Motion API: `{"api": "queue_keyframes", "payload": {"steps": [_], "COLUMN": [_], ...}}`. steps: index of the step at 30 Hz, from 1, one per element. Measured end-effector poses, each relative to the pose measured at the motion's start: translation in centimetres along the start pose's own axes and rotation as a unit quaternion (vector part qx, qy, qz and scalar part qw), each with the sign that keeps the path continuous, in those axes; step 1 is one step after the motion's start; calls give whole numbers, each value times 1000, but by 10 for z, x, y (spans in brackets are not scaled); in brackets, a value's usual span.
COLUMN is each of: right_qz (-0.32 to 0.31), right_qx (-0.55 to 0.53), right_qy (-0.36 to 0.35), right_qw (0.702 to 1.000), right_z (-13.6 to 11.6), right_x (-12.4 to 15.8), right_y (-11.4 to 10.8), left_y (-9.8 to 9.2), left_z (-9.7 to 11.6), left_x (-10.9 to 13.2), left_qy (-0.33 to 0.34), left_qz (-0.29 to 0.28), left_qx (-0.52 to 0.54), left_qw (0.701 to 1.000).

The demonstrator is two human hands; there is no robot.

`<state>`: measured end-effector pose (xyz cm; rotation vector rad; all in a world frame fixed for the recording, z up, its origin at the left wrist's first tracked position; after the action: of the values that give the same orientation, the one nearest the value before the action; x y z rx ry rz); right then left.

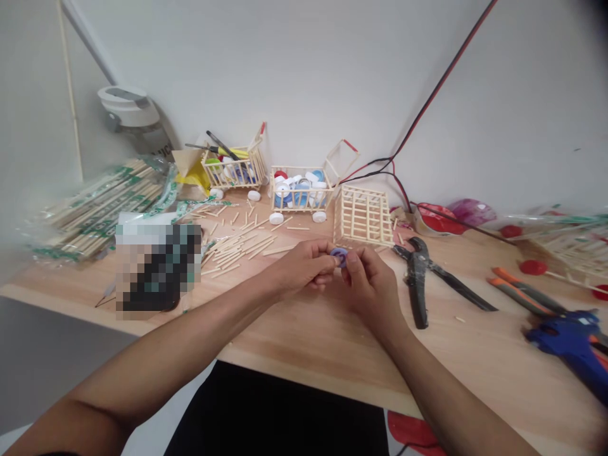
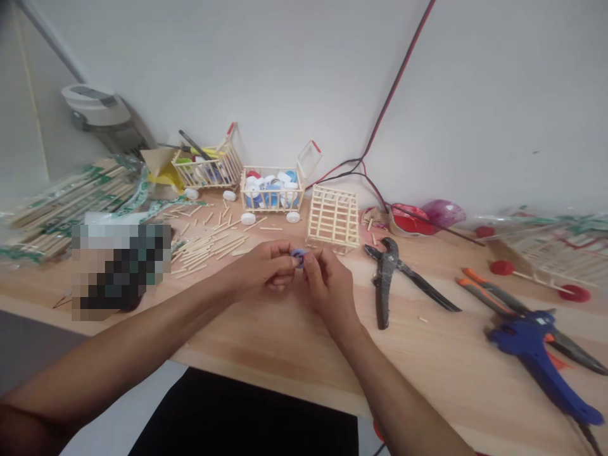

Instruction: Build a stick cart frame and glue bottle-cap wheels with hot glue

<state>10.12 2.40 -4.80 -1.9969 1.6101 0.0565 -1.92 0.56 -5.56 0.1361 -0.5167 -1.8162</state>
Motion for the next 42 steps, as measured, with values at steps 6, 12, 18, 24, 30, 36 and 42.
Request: {"api": "queue_keyframes", "payload": {"steps": [6,12,18,24,30,36,42], "right_qz": [-3,1,3,0,-2,3,1], "right_qx": [-2,-14,-4,4,6,1,11], "right_qy": [2,4,1,-1,-3,-5,-6], "right_qw": [1000,1000,1000,1000,1000,1000,1000], "right_z": [0,-1,0,1,-1,-2,-1], "right_x": [0,-1,0,-1,1,0,0], "right_y": [0,-1,0,0,0,0,0], "left_y": [0,1,-1,1,-1,-2,1], "left_z": [2,3,3,4,3,4,8], "left_x": [1,1,1,1,2,2,3], "left_qy": [-2,0,5,-1,0,11,12], "left_qz": [0,-36,-6,10,21,28,39], "left_qx": [7,-6,-26,-24,-22,-35,-42], "left_qw": [1000,999,1000,1000,1000,999,998]}}
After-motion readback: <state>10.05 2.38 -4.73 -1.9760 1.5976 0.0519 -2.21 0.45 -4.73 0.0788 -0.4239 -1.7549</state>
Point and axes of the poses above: each hand's wrist, its own x-axis away from the middle knuckle, its own y-axis out of the palm, z = x × y, the point moved 6 cm from there along -x, towards the middle knuckle, and after that the axes turned 4 degrees about z, right-handed, at the moved point
